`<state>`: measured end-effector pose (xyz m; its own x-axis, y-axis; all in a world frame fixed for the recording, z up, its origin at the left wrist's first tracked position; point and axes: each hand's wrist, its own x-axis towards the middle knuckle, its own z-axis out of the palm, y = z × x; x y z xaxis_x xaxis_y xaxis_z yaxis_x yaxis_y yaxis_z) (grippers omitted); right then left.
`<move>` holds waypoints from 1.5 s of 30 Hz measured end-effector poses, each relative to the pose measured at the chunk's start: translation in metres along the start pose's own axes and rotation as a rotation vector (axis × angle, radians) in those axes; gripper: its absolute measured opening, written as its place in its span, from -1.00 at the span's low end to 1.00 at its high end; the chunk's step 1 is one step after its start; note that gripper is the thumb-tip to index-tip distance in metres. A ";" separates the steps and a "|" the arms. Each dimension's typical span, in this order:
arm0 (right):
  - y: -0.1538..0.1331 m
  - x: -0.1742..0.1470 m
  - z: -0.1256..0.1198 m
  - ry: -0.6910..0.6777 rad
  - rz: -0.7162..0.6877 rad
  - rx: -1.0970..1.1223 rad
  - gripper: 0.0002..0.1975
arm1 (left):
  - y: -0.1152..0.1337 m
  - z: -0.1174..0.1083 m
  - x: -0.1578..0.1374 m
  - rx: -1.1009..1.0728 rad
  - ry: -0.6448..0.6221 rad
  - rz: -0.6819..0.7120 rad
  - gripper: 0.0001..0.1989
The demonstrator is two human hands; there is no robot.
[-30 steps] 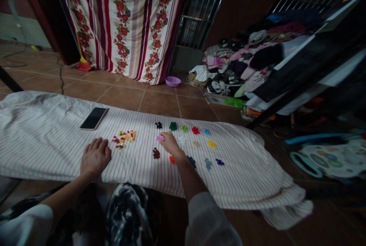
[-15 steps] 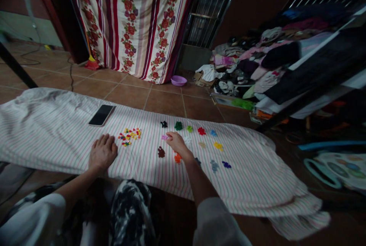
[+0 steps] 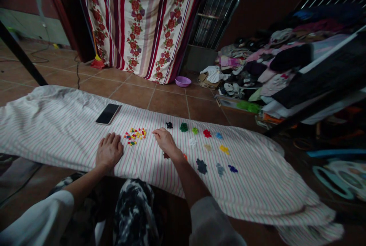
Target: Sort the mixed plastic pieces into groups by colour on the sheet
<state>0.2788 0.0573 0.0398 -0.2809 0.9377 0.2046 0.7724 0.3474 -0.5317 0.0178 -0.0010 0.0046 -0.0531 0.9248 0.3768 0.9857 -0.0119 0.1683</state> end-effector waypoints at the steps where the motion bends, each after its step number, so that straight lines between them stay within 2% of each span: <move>1: -0.006 0.004 0.007 -0.024 -0.016 -0.001 -0.73 | 0.000 0.000 0.000 -0.001 -0.002 -0.001 -0.55; 4: -0.019 0.016 0.024 -0.071 -0.020 -0.009 -0.72 | 0.000 0.002 0.000 -0.007 -0.005 0.001 -0.55; 7: -0.026 0.027 0.035 -0.076 0.060 -0.041 -0.70 | -0.001 0.004 0.001 -0.009 -0.002 0.003 -0.55; 11: -0.027 0.035 0.044 -0.088 0.150 -0.063 -0.69 | 0.000 0.003 0.001 -0.005 -0.004 0.003 -0.56; 15: -0.025 0.035 0.049 -0.070 0.150 -0.063 -0.70 | 0.001 0.001 0.002 -0.031 -0.024 -0.004 -0.55; 23: -0.024 0.040 0.052 -0.006 0.136 -0.064 -0.74 | 0.000 0.002 0.001 -0.005 -0.018 0.000 -0.55; 30: -0.030 0.053 0.049 -0.101 0.235 -0.085 -0.75 | 0.002 0.000 0.001 -0.024 -0.036 -0.017 -0.55; 45: -0.040 0.063 0.039 -0.260 0.319 -0.107 -0.68 | 0.001 0.003 0.000 -0.008 0.012 0.002 -0.58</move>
<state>0.2077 0.1028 0.0417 -0.1420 0.9738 -0.1777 0.8948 0.0495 -0.4437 0.0189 0.0004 0.0018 -0.0530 0.9202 0.3879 0.9845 -0.0169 0.1745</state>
